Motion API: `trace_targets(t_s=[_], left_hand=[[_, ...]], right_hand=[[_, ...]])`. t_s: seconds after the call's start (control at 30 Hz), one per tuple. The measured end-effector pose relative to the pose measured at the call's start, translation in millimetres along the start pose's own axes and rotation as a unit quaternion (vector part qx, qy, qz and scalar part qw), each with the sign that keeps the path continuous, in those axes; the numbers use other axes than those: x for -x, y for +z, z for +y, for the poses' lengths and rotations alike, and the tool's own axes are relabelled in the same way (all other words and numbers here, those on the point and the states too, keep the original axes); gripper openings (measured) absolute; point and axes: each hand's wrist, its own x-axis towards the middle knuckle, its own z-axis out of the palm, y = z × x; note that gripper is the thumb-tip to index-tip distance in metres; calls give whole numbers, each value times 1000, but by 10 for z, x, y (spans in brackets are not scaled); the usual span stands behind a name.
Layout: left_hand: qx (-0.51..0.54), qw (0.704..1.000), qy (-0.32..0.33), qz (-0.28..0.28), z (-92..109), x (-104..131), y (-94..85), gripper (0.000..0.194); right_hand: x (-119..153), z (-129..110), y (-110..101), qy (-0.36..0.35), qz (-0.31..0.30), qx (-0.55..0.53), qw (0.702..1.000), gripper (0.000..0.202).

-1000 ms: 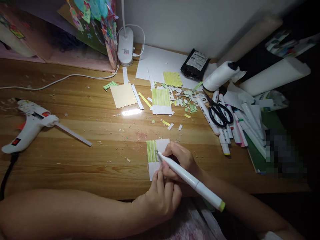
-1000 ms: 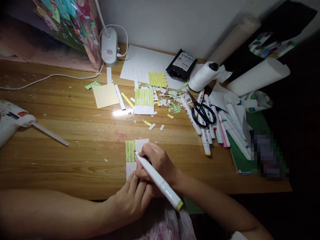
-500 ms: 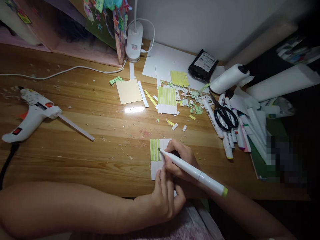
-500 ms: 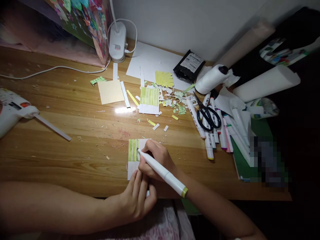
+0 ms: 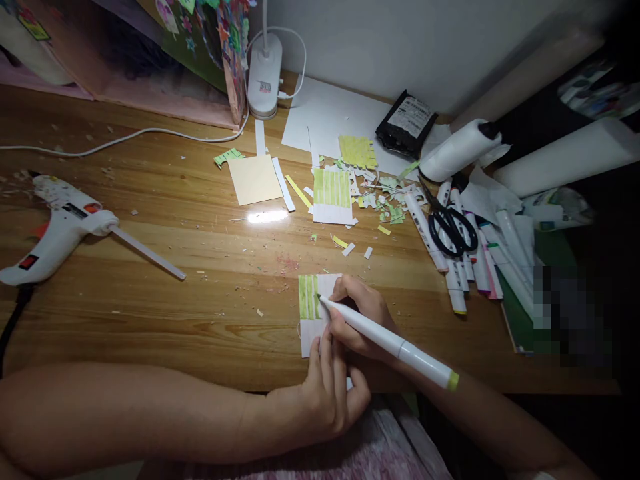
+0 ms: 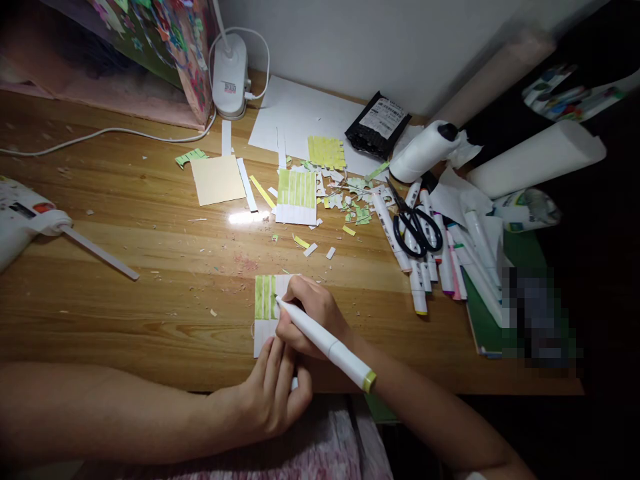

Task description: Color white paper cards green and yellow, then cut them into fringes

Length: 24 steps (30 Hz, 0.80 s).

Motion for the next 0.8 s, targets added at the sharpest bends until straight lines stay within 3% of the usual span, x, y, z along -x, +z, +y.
trace_targets(t_s=[0.8], left_hand=[[-6, 1000, -6, -12, 7, -14, -19, 19]], right_hand=[[24, 52, -18, 0, -28, -42, 999, 11]])
